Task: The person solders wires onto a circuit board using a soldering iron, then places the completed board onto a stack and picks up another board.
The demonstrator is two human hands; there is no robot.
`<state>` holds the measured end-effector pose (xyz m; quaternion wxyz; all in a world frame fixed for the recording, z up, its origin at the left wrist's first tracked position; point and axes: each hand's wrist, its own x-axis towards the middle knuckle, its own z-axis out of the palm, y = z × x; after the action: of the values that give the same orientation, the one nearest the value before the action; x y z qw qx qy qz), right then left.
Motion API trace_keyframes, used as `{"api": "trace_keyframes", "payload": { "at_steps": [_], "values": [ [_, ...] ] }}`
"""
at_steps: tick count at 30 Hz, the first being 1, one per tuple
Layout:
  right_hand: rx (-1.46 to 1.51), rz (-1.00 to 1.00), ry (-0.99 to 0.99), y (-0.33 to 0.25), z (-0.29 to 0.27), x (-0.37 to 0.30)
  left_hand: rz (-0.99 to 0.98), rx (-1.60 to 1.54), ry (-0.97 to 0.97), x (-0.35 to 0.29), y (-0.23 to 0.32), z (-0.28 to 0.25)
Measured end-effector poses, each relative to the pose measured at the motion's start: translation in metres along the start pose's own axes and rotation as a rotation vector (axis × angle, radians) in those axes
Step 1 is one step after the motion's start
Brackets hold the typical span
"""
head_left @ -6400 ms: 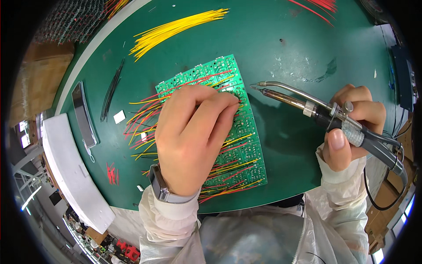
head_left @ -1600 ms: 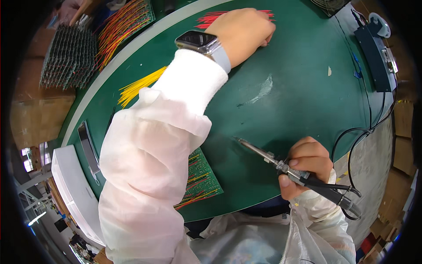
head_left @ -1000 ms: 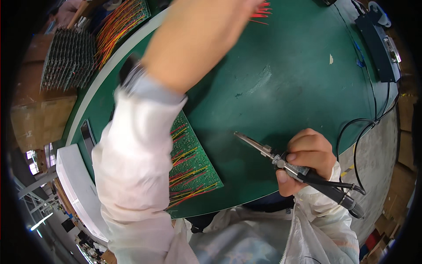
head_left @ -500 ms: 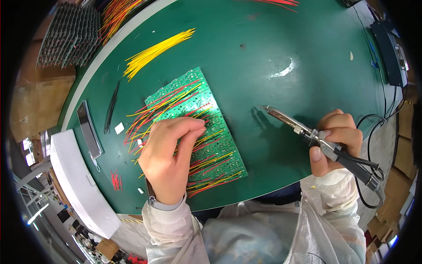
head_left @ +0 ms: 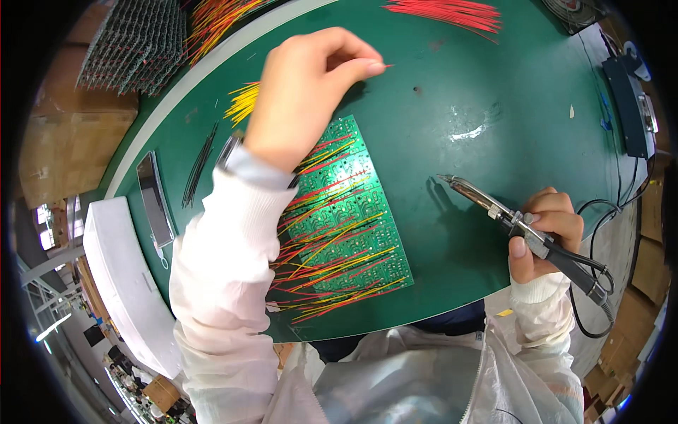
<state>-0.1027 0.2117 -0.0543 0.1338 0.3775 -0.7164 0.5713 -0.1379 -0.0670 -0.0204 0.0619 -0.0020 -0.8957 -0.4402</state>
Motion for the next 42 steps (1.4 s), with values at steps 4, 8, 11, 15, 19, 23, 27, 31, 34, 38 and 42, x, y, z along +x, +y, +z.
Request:
{"api": "trace_keyframes", "payload": {
  "at_steps": [4, 8, 11, 15, 19, 23, 27, 31, 34, 38, 42],
  "values": [
    [0.018, -0.004, 0.024, 0.0, -0.003, 0.002, -0.032, -0.144, -0.125, 0.034, -0.005, 0.017],
    [0.053, -0.044, 0.038, 0.003, -0.005, 0.003, -0.057, -0.225, -0.165, 0.05, 0.005, 0.033],
    [0.05, -0.087, 0.034, 0.004, -0.006, 0.005, -0.133, -0.496, -0.187, 0.078, 0.016, 0.049],
    [0.077, -0.098, 0.037, 0.005, -0.004, 0.005, 0.144, -0.268, -0.183, 0.11, 0.038, 0.062],
    [0.083, -0.089, 0.011, 0.003, -0.007, 0.007, 0.142, -0.242, -0.182, 0.115, 0.045, 0.072],
    [0.064, -0.092, 0.019, 0.003, -0.006, 0.006, 0.096, -0.324, -0.112, 0.118, 0.04, 0.072],
    [0.055, -0.13, 0.004, 0.002, -0.004, 0.008, 0.1, -0.403, -0.024, 0.125, 0.051, 0.065],
    [0.051, -0.142, 0.015, 0.005, -0.004, 0.008, 0.164, -0.367, -0.028, 0.127, 0.06, 0.075],
    [0.041, -0.139, 0.025, 0.005, -0.004, 0.009, 0.168, -0.385, -0.044, 0.132, 0.063, 0.082],
    [0.054, -0.142, 0.029, 0.003, -0.004, 0.009, 0.264, -0.471, 0.063, 0.133, 0.058, 0.081],
    [0.088, -0.171, 0.026, 0.0, -0.003, 0.01, 0.326, -0.487, -0.009, 0.12, 0.028, 0.015]
  ]
}}
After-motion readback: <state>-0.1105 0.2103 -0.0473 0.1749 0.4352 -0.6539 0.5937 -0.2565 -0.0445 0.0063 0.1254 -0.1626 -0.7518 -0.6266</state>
